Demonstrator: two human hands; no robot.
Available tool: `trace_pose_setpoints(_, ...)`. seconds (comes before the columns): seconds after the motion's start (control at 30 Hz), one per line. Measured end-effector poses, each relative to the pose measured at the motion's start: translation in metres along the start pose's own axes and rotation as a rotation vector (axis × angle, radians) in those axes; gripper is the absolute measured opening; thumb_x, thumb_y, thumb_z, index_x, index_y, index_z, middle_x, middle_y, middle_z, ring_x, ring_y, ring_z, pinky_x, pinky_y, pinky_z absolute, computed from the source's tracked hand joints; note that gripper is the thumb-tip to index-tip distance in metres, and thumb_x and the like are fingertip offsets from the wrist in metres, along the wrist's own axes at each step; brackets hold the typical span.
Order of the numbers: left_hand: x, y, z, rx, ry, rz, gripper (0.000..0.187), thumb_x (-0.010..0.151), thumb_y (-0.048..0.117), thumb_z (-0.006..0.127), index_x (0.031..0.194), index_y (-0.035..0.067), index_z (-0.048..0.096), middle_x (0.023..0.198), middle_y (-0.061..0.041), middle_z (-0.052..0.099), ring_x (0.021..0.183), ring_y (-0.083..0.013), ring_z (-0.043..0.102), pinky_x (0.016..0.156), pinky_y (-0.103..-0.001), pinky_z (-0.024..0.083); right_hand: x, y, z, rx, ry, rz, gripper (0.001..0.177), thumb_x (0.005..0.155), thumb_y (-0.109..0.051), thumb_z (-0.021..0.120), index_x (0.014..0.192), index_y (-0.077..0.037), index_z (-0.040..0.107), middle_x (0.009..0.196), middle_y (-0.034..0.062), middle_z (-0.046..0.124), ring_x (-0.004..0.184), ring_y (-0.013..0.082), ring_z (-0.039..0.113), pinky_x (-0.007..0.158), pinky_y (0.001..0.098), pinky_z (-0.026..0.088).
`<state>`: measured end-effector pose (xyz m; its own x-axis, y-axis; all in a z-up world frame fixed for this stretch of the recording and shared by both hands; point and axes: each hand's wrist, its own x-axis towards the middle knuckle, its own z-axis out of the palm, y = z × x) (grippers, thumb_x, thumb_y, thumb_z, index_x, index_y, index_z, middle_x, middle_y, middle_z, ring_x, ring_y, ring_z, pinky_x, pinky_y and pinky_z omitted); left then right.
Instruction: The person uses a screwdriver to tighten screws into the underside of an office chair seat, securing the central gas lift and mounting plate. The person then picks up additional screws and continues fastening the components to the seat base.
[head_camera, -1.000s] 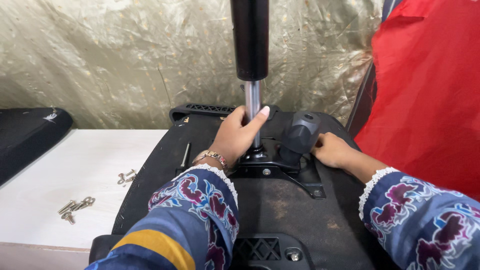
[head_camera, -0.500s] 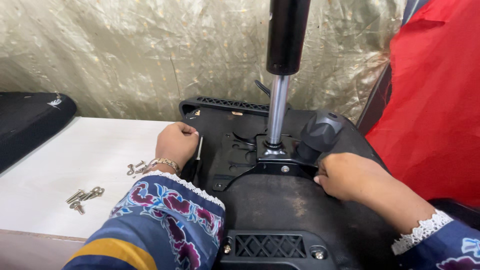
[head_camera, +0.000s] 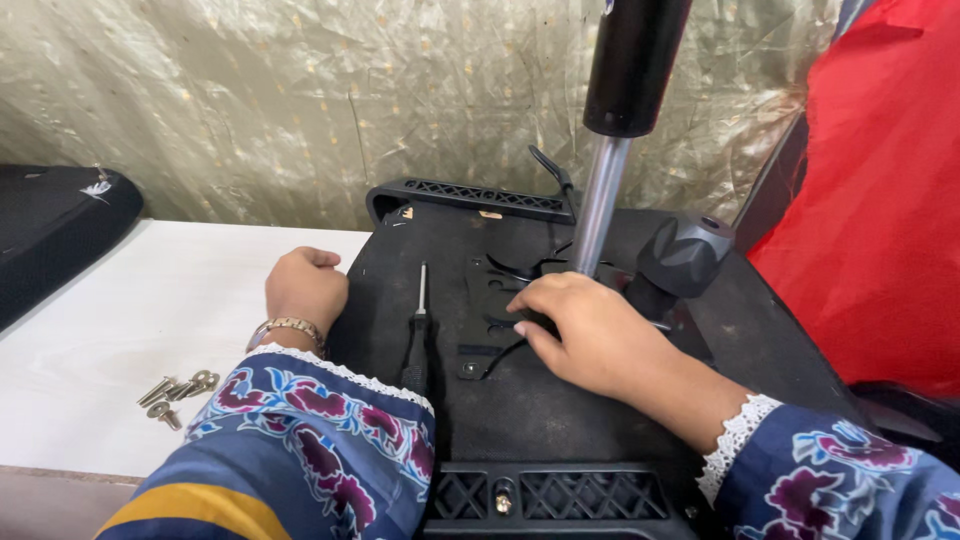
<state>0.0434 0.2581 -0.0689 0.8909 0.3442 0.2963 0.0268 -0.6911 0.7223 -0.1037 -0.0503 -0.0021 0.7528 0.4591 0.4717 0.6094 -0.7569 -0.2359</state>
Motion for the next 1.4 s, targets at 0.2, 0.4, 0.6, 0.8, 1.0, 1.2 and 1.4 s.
trace_pose_setpoints(0.2,0.021,-0.061,-0.02,0.229,-0.082,-0.139,0.038,0.082,0.009,0.069,0.12,0.013,0.075,0.121,-0.017,0.072,0.115,-0.0338,0.067,0.1,-0.042,0.051,-0.005,-0.003,0.037,-0.112,0.11,-0.112,0.012,0.086,-0.015,0.068,0.091,-0.007,0.075,0.095,0.0056,0.074,0.098,0.0265,0.066,0.095,0.0442,0.046)
trace_pose_setpoints(0.4,0.024,-0.099,-0.023,0.302,-0.238,-0.059,0.036,0.088,0.013,0.069,0.123,0.018,0.078,0.123,-0.014,0.074,0.114,-0.0328,0.069,0.101,-0.041,0.052,-0.006,-0.001,0.045,-0.142,0.163,-0.13,0.012,0.087,-0.015,0.068,0.093,-0.008,0.075,0.098,0.0053,0.074,0.1,0.0257,0.067,0.1,0.0448,0.045)
trace_pose_setpoints(0.6,0.025,-0.11,-0.013,0.291,-0.23,0.036,0.022,0.091,0.02,0.072,0.11,0.017,0.082,0.107,-0.014,0.078,0.1,-0.0318,0.073,0.094,-0.04,0.056,-0.006,-0.001,0.044,-0.144,0.132,-0.111,0.012,0.087,-0.015,0.067,0.094,-0.008,0.074,0.102,0.0045,0.075,0.102,0.0258,0.067,0.1,0.0454,0.044)
trace_pose_setpoints(0.8,0.027,-0.115,-0.008,0.185,-0.217,0.003,0.018,0.089,0.02,0.074,0.104,0.013,0.082,0.099,-0.012,0.079,0.093,-0.0275,0.075,0.088,-0.038,0.057,-0.005,-0.002,0.044,-0.152,0.088,-0.074,0.014,0.087,-0.015,0.067,0.095,-0.008,0.075,0.103,0.0038,0.075,0.102,0.0257,0.067,0.101,0.046,0.043)
trace_pose_setpoints(1.0,0.029,-0.114,-0.008,0.056,-0.2,0.029,0.021,0.087,0.019,0.075,0.103,0.007,0.08,0.096,-0.01,0.08,0.088,-0.0222,0.076,0.083,-0.035,0.058,-0.004,-0.003,0.043,-0.175,0.073,-0.092,0.015,0.086,-0.015,0.066,0.096,-0.009,0.075,0.106,0.0032,0.075,0.105,0.0256,0.066,0.103,0.0474,0.041)
trace_pose_setpoints(1.2,0.031,-0.127,-0.03,0.008,-0.124,-0.091,0.024,0.09,0.023,0.076,0.104,0.004,0.076,0.092,-0.012,0.078,0.084,-0.0234,0.074,0.08,-0.037,0.056,-0.004,-0.004,0.043,-0.156,0.072,-0.069,0.014,0.087,-0.016,0.066,0.096,-0.01,0.075,0.106,0.0028,0.076,0.105,0.0254,0.066,0.103,0.0457,0.042)
trace_pose_setpoints(1.4,0.044,-0.144,-0.051,-0.576,-0.343,-0.463,0.018,0.088,0.015,0.065,0.101,0.002,0.064,0.077,-0.003,0.068,0.074,-0.0166,0.071,0.07,-0.029,0.059,-0.003,-0.004,0.043,-0.163,0.077,-0.086,0.015,0.086,-0.015,0.066,0.096,-0.01,0.075,0.106,0.0028,0.076,0.105,0.0258,0.066,0.103,0.0458,0.042)
